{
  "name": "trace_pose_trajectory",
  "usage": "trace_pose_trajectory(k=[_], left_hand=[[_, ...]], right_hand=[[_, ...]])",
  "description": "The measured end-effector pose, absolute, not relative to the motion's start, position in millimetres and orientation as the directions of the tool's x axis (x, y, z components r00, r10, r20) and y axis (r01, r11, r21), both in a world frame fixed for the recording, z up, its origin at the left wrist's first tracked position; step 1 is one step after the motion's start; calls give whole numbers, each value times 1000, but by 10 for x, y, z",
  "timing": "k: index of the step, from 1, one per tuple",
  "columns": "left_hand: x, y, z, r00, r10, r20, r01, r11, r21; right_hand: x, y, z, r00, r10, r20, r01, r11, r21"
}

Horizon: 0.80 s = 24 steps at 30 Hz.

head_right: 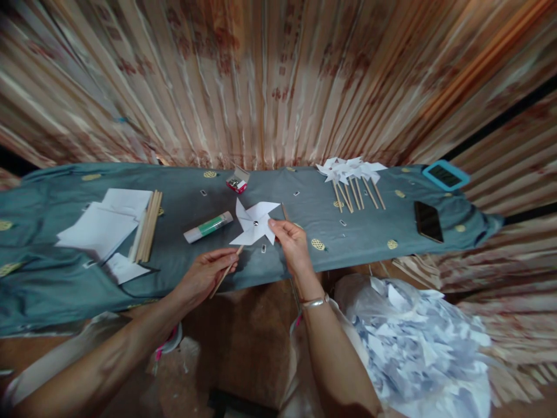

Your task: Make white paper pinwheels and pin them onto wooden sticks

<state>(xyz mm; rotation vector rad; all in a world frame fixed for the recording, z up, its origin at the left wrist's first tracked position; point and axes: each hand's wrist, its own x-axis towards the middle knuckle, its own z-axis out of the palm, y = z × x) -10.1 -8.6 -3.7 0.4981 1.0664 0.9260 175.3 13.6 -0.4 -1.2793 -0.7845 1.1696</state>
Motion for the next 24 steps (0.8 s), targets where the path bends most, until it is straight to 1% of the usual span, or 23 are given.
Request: trace_pose_trajectory(k=[8, 14, 24], left_hand=[[-109, -81, -61, 170, 835, -524, -374, 547, 749], [-89, -80, -55, 155, 837, -524, -365, 542, 757], [-67, -67, -67, 140, 848, -512, -360, 525, 771]], right_hand=[[1724, 137, 29, 288, 942, -174, -206, -116, -972], [1714, 134, 54, 272, 942, -198, -242, -132, -961], [1686, 122, 47, 265, 946, -187, -246, -122, -962]])
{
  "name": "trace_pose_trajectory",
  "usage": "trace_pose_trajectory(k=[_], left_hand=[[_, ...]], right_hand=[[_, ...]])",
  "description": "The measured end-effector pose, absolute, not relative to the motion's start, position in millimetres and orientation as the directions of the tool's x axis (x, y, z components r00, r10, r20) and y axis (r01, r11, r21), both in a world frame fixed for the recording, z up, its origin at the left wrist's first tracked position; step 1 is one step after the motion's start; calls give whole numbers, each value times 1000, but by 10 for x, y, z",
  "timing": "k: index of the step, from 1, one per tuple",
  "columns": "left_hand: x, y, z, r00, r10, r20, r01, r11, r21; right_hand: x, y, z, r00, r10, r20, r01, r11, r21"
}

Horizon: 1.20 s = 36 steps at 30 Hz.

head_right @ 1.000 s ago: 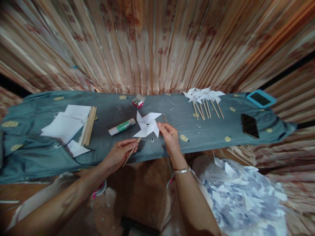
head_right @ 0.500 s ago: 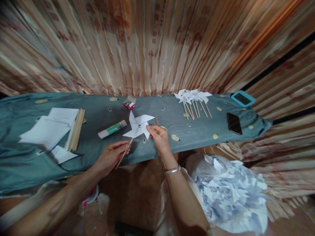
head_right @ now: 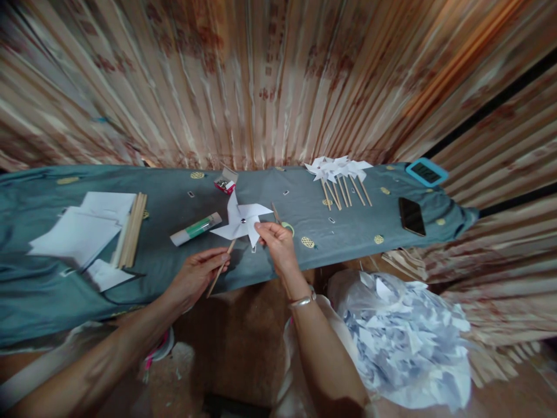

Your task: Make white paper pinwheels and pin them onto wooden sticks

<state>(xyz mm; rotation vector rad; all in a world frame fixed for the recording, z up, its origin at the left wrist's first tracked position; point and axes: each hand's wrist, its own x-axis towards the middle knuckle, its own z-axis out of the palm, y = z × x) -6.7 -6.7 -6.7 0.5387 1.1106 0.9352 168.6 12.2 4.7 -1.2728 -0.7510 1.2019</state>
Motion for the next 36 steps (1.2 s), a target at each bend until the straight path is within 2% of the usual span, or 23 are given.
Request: trace_pose_trajectory(k=[28, 36], left_hand=[[-71, -81, -126, 159, 865, -477, -386, 499, 776], [-70, -80, -91, 153, 861, -484, -389, 503, 772]], right_hand=[[1512, 59, 29, 221, 930, -293, -387, -192, -902], [1467, 43, 22, 187, 942, -279, -368, -196, -909]])
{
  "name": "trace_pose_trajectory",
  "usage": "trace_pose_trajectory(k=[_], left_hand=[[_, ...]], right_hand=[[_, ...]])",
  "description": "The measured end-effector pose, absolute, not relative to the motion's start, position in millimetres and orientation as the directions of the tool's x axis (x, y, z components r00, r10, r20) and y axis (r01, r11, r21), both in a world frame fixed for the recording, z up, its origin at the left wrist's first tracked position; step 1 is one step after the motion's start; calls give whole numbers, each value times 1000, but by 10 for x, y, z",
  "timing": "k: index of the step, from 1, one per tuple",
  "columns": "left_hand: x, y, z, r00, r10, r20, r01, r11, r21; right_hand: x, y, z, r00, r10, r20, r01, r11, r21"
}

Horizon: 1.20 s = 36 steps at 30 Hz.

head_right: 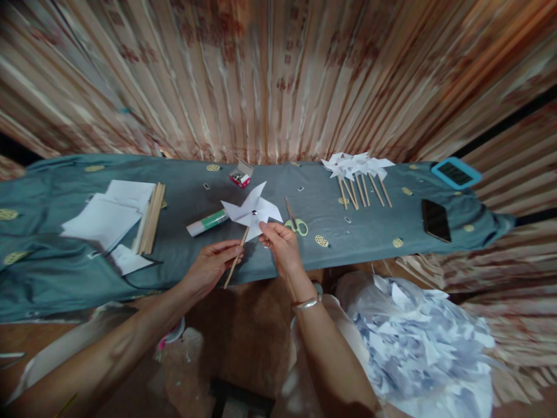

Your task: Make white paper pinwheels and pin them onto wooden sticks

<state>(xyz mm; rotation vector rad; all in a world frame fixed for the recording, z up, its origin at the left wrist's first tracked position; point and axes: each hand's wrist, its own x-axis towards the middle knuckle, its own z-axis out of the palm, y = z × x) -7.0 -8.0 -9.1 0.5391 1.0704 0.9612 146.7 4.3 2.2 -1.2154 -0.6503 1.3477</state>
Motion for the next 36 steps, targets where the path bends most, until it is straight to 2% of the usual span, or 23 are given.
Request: trace_pose_trajectory(k=[22, 28, 36], left_hand=[[-103, -63, -101, 151, 867, -475, -418, 492, 764], [-146, -53, -26, 150, 865, -480, -436, 493, 753], [-223, -42, -12, 126, 867, -483, -452, 483, 750]], right_hand=[[1403, 5, 29, 110, 941, -320, -390, -255, -885], [1434, -47, 31, 88, 934, -347, -364, -294, -884], [1595, -7, 38, 159, 917, -365, -269, -316, -910]])
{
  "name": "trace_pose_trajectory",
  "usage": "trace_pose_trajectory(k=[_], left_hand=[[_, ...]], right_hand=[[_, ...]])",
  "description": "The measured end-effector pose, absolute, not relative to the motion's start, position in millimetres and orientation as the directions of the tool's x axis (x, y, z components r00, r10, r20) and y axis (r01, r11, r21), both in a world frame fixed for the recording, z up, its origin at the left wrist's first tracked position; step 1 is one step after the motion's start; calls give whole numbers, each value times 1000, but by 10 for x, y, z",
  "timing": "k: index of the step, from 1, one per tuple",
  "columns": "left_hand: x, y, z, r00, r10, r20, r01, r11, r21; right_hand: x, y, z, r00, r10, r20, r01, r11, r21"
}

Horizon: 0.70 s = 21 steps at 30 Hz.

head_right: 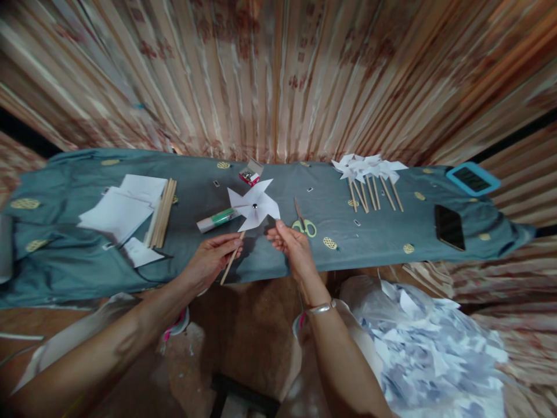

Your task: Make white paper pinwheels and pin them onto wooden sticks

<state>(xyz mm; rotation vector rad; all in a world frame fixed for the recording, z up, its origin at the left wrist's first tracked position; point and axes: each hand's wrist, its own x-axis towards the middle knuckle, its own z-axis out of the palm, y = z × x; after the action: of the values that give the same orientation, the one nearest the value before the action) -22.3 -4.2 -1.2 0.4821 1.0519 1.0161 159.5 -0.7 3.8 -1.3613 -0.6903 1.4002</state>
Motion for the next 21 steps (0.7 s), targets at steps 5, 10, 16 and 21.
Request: trace_pose_trajectory(k=[5, 10, 16, 21], left_hand=[[-246, -63, 8, 131, 849, -511, -419, 515, 748], [-253, -79, 10, 153, 837, -525, -396, 538, 744], [-257, -80, -23, 157, 843, -515, -393, 531, 751], [-256, -80, -28, 155, 849, -505, -395, 522, 756]], right_hand=[[1693, 84, 19, 304, 917, -258, -241, -188, -952], [1698, 154, -11, 340, 926, -166, -252, -80, -964], [1655, 175, -29, 346, 922, -175, -266, -82, -961], [1645, 167, -33, 342, 922, -180, -260, -91, -961]])
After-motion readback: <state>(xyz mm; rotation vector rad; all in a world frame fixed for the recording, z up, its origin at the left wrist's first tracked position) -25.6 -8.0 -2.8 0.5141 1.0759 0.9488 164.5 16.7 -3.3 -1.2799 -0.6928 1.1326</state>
